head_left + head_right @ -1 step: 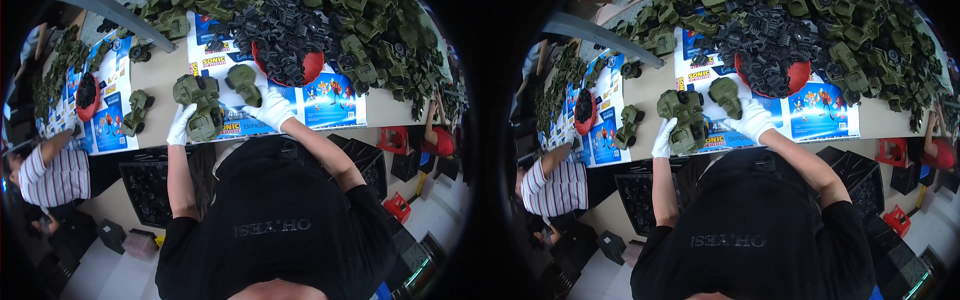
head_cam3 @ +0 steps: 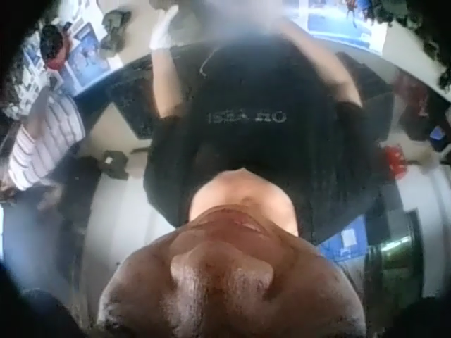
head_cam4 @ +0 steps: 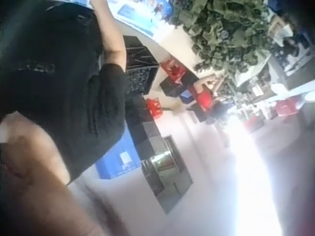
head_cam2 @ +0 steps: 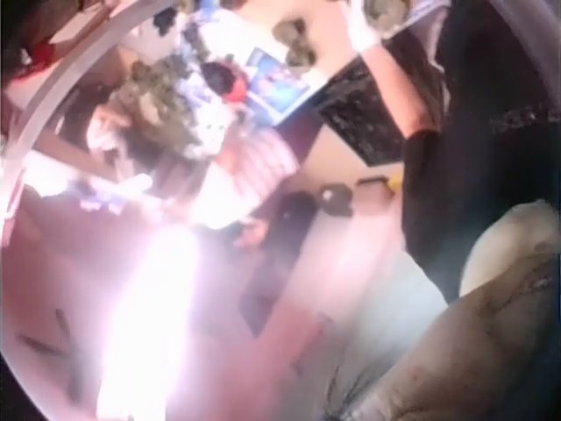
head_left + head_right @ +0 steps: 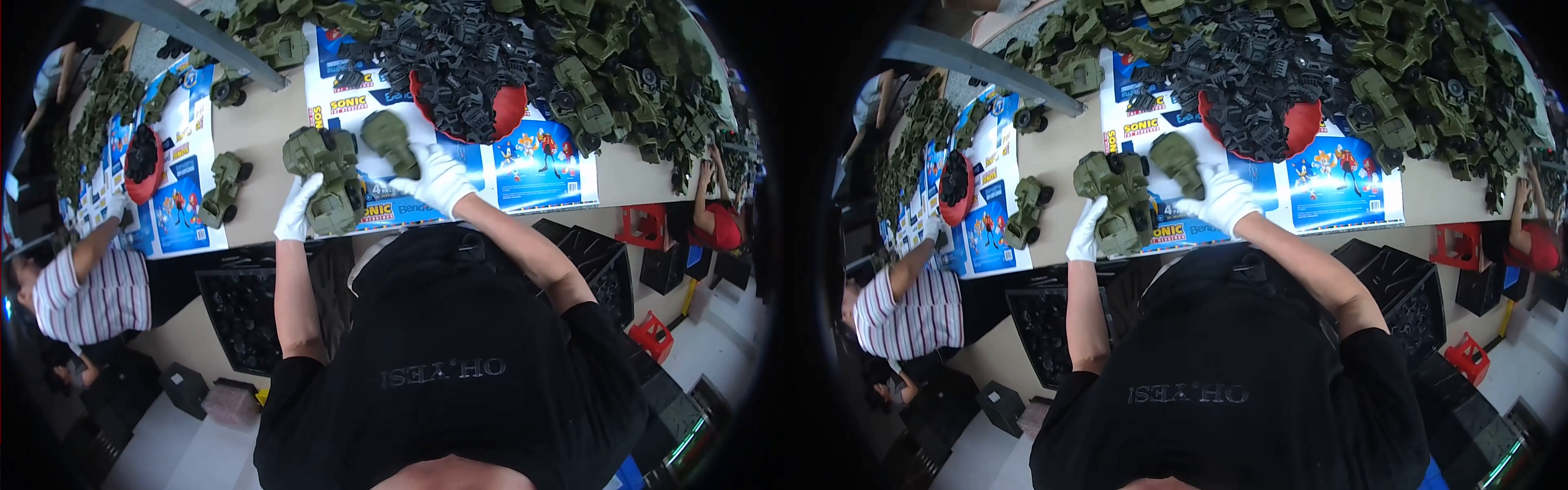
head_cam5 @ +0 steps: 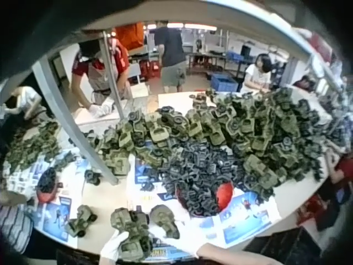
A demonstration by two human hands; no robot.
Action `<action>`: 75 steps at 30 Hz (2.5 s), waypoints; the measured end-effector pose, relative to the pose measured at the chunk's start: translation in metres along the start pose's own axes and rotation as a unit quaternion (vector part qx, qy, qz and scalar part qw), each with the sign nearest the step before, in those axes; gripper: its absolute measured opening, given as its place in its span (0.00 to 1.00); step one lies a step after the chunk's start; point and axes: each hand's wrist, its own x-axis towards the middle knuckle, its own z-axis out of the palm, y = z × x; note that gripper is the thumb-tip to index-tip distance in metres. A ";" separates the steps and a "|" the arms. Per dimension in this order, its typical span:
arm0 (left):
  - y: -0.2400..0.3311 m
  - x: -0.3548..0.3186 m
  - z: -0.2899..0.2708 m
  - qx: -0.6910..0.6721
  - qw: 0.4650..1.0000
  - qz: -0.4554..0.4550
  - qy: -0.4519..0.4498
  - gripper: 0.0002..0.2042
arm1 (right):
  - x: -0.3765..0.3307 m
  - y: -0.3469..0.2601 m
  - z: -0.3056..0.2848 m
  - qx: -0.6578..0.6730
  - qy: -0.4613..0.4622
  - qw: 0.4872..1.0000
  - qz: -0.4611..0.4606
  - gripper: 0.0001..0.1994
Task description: Assembling plastic toy truck components at a factory workbench.
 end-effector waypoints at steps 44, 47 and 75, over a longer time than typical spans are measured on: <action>0.022 0.225 0.977 0.120 0.858 -0.070 -0.495 0.36 | -0.083 0.584 -0.624 0.465 0.586 0.657 -0.092 0.25; -0.009 0.267 1.035 0.192 0.842 -0.050 -0.501 0.46 | -0.062 0.666 -0.639 0.408 0.616 0.671 -0.069 0.22; 0.080 0.243 0.913 0.741 0.447 0.428 -0.261 0.23 | 0.068 0.637 -0.654 -0.288 0.137 0.933 0.170 0.29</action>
